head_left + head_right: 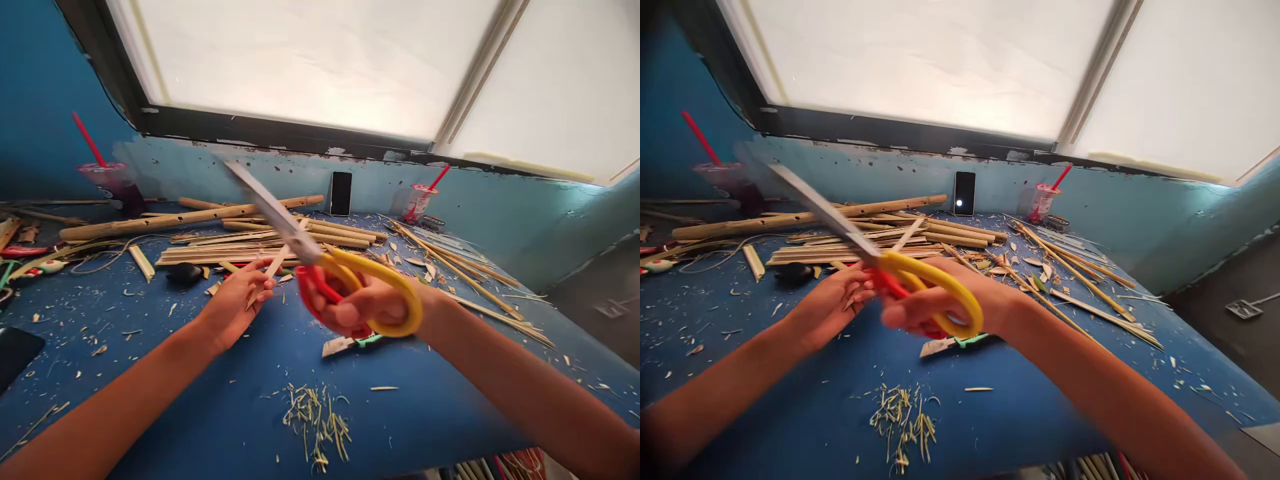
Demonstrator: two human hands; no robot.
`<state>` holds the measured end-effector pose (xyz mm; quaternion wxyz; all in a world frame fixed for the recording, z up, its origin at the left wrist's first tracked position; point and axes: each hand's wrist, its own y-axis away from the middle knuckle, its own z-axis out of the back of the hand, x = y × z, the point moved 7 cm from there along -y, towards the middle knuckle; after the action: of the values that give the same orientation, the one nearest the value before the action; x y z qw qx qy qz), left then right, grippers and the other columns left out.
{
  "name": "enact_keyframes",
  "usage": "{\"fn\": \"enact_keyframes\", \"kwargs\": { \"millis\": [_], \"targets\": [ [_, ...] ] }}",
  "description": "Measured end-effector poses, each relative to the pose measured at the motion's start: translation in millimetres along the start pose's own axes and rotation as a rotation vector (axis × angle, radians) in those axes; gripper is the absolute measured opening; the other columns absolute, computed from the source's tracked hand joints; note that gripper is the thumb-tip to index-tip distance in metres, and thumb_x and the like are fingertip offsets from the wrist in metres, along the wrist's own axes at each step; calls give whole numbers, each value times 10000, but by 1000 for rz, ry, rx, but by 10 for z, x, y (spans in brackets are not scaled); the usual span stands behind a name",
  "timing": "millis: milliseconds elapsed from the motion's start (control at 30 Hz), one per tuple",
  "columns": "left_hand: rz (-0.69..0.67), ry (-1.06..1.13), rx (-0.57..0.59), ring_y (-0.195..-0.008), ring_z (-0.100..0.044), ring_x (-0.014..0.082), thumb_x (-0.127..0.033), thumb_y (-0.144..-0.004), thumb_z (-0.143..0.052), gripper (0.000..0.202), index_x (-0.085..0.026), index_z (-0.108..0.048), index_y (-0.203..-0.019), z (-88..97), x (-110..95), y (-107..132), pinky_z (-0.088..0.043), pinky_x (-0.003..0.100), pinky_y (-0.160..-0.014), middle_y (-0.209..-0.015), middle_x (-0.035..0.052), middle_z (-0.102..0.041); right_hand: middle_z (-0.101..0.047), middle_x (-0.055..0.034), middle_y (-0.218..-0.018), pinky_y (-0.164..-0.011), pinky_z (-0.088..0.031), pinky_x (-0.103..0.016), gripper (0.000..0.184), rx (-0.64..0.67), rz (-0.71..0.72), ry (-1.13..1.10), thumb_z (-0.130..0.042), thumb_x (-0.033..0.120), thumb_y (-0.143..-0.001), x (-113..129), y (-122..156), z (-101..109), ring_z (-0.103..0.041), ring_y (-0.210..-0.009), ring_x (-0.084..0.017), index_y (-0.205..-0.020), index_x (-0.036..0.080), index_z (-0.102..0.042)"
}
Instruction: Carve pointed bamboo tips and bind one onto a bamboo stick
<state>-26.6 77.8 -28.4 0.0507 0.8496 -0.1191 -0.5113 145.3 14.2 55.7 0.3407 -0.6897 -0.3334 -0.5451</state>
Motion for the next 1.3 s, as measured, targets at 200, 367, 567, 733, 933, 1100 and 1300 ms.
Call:
{"fn": "enact_keyframes", "kwargs": {
  "millis": [200, 367, 567, 733, 933, 1100, 1300],
  "targets": [
    [-138, 103, -65, -482, -482, 15, -3, -898, -707, 239, -133, -794, -1079, -127, -180, 170, -385, 84, -369, -767, -15, -614, -544, 44, -808, -544, -461, -241, 536, -330, 50, 19, -767, 706, -897, -339, 573, 496, -563, -556, -89, -966, 203, -594],
    [-247, 123, -43, -540, -529, 30, -127, -692, -992, 308, -172, -800, -929, -219, -234, 335, -489, 82, -446, -766, -28, -647, -550, 10, -904, -656, -460, -263, 607, -362, -7, 78, -702, 771, -917, -564, 706, 453, -555, -648, -92, -1015, 180, -600],
    [-237, -34, 55, -551, -530, 51, -329, -599, -1098, 440, -218, -795, -897, -365, -208, 481, -502, 86, -501, -629, -43, -604, -558, 2, -917, -637, -402, -240, 643, -545, -248, 354, -853, 767, -797, -454, 833, 179, -453, -780, -135, -1025, 210, -624],
    [-207, -213, 211, -539, -520, 64, -441, -745, -1018, 369, -240, -797, -961, -456, -115, 522, -442, 96, -473, -619, -22, -635, -586, 0, -892, -648, -441, -263, 650, -643, -286, 400, -883, 765, -754, -425, 823, 171, -466, -752, -140, -957, 206, -620],
    [-294, -359, 310, -629, -636, 144, -558, -956, -792, 344, -274, -754, -1147, -391, -133, 519, -492, 195, -512, -762, 18, -711, -522, 40, -750, -564, -347, -244, 595, -687, -217, 425, -878, 719, -795, -357, 835, 241, -420, -651, -108, -858, 200, -594],
    [-510, -724, 327, -626, -555, 125, -572, -1097, -550, 400, -225, -703, -968, -367, -213, 567, -459, 233, -581, -761, 1, -631, -543, 44, -722, -556, -376, -234, 619, -699, -192, 403, -798, 783, -839, -289, 897, 332, -468, -606, -97, -878, 202, -589],
    [-466, -932, 378, -579, -475, 117, -534, -1126, -498, 432, -223, -646, -866, -389, -62, 599, -393, 242, -531, -683, -29, -535, -537, 41, -684, -550, -393, -248, 644, -690, -184, 469, -683, 850, -891, -323, 927, 376, -458, -590, -109, -886, 214, -586]
  ]
}}
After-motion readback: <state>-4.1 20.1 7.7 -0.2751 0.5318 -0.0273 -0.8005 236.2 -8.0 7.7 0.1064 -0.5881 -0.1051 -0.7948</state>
